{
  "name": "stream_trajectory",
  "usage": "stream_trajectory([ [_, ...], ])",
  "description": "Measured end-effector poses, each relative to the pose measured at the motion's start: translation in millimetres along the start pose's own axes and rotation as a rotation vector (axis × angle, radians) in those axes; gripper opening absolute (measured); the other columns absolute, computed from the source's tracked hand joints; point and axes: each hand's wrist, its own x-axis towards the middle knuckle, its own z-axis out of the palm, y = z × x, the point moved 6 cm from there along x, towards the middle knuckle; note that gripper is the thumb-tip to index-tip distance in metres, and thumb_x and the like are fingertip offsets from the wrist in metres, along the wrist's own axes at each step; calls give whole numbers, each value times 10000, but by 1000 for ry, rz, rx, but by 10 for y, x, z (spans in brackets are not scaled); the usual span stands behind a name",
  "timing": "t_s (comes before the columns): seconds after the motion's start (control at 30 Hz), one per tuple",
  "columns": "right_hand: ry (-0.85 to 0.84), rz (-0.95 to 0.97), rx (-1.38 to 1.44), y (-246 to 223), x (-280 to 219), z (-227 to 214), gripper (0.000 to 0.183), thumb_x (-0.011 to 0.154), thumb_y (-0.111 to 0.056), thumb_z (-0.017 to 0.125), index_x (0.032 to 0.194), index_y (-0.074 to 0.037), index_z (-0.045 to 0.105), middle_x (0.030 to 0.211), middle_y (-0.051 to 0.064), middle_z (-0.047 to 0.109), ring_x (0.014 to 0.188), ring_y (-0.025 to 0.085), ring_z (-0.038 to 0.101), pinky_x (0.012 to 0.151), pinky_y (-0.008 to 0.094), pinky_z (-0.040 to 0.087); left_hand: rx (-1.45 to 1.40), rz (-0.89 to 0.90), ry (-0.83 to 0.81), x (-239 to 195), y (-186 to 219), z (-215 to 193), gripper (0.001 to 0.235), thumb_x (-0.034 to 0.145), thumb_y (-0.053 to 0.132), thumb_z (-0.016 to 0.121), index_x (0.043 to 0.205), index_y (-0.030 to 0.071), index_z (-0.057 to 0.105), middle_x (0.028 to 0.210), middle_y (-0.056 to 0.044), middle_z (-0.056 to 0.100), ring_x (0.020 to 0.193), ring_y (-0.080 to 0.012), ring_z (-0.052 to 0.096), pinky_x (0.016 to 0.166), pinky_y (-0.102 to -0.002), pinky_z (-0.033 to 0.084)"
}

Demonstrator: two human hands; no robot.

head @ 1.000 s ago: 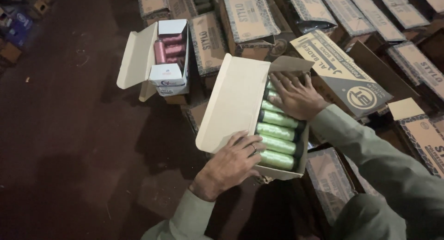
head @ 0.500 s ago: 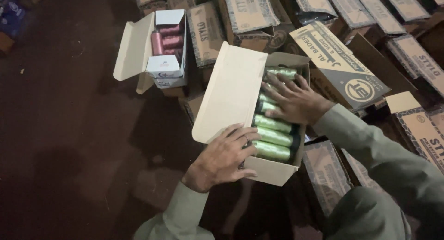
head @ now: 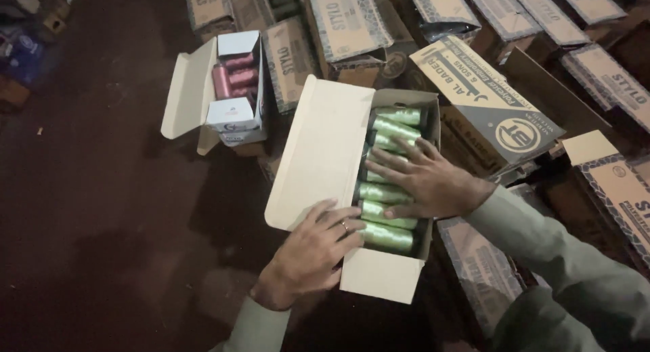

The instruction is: Opening boxes of thread cones, inspecting the cones for quality or quantity, and repacking them.

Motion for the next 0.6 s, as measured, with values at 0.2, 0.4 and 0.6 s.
stream_trajectory([
  [0.2,-78,12,150,-121,-95,-86,792,1017,-693,299,1645,-221,197,1708,104,110,1547,368,73,1178,609,44,-137,-76,233,145,56,-259,188,948,253,767,877,90,707,898,-27,731,1023,-230,658,929,-394,490],
  [0.4,135,-4,124,-123,-143,-129,657,1057,-550,371,1626,-232,293,1693,67,235,1568,336,133,1237,512,113,-54,-382,340,92,-205,80,832,869,578,705,1458,41,467,1347,-153,624,1249,-303,580,1092,-455,476],
  [0.6,241,76,347,-58,-159,-203,546,1047,-457,358,1509,-196,486,1619,84,423,1513,341,336,1203,603,194,-72,-387,352,242,-225,-94,267,860,225,783,1095,105,745,1335,-117,593,1239,-289,545,1046,-485,415],
])
